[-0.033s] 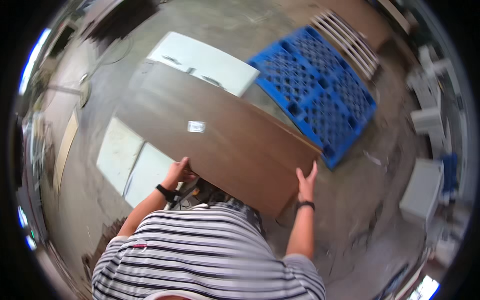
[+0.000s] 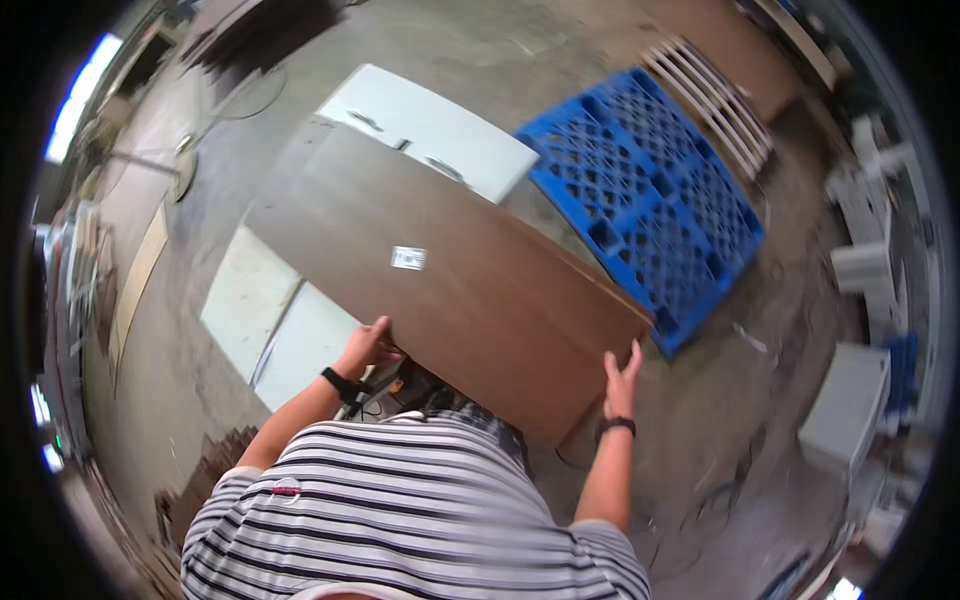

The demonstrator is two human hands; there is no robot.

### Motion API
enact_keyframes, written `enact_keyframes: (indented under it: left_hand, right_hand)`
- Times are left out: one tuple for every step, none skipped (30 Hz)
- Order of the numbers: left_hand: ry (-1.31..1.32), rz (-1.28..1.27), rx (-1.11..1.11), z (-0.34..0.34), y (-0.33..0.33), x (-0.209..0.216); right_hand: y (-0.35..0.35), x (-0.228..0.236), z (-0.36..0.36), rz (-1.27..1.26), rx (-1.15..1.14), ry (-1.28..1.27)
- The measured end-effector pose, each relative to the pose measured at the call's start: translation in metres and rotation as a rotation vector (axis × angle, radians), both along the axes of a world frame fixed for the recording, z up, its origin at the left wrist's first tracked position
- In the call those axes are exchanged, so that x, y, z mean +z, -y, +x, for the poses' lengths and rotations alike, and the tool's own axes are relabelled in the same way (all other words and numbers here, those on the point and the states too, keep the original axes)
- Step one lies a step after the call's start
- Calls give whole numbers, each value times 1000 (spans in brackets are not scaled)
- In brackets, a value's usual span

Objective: The recorder picks up wooden furniture panels from a stack and uses plastic strapping to bundle them together.

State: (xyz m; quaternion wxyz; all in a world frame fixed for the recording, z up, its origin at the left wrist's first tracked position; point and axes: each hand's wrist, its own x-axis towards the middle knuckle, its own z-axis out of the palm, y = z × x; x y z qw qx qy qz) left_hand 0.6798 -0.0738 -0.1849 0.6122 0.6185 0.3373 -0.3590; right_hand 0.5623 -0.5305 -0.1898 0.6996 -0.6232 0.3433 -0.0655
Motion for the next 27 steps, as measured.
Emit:
enact_keyframes:
  left_hand:
    - [5, 11, -6, -1, -1, 1]
    - [12, 28, 7, 3, 3, 11]
    - [41, 41, 29, -1, -9, 1]
    - [56, 51, 51, -2, -12, -7]
    - [69, 56, 66, 0, -11, -10]
    - [84, 62, 108, 1, -13, -8]
    - [104, 81, 131, 4, -8, -2]
    - [124, 100, 155, 8, -6, 3]
    - [143, 96, 182, 11, -8, 1]
    - [166, 127, 137, 13, -8, -3]
    - [191, 161, 92, 15, -9, -7]
    - [299, 194, 101, 10, -11, -8]
    - [407, 527, -61, 9, -15, -21]
    - [516, 684, 70, 4, -20, -39]
    - [538, 768, 144, 5, -13, -37]
    - [505, 1047, 208, -6, -19, -55]
    - [493, 1223, 248, -19, -33, -90]
    - [466, 732, 360, -19, -38, -79]
    - [422, 238, 442, -18, -39, -60]
    - [449, 246, 381, -18, -39, -76]
    - [472, 267, 336, -21, -49, -90]
    - [470, 171, 490, -18, -41, -79]
    - [463, 168, 498, -10, -41, -73]
    - [468, 345, 336, -8, -44, -67]
    - [458, 515, 170, -6, -48, -64]
    - [533, 484, 156, -3, -46, -50]
    - [603, 452, 147, 3, -47, -38]
  right_hand:
    - [0, 4, 1, 90, -43, -22]
    - [-3, 5, 2, -61, 32, -74]
    - [-10, 2, 7, -214, 106, -109]
    - [-2, -7, 9, -288, 121, -154]
    - [8, -17, 15, -368, 128, -201]
    - [3, -12, 29, -435, 175, -270]
    - [5, -9, 39, -447, 197, -249]
    - [6, -7, 50, -562, 246, -281]
    - [5, -5, 61, -677, 292, -308]
    - [8, -2, 74, -756, 365, -306]
    - [10, 2, 82, -766, 380, -274]
    - [3, 17, 95, -909, 378, -409]
    - [-4, 26, 115, -1052, 353, -534]
    - [4, 19, 127, -1169, 369, -434]
    - [21, 1, 130, -1327, 382, -351]
    - [16, 6, 149, -1237, 562, -449]
    - [9, 15, 163, -1143, 748, -548]
    - [12, 17, 169, -1150, 741, -532]
    - [19, 17, 171, -1105, 811, -571]
    - [25, 15, 170, -1058, 882, -613]
    - [23, 13, 167, -1128, 889, -542]
    - [27, 6, 162, -1116, 905, -558]
    - [30, -2, 155, -1105, 927, -580]
    - [32, -11, 145, -1081, 909, -436]
    - [32, -23, 143, -1036, 879, -330]
    - [34, -26, 147, -1015, 859, -308]
    - [42, -35, 144, -994, 844, -291]
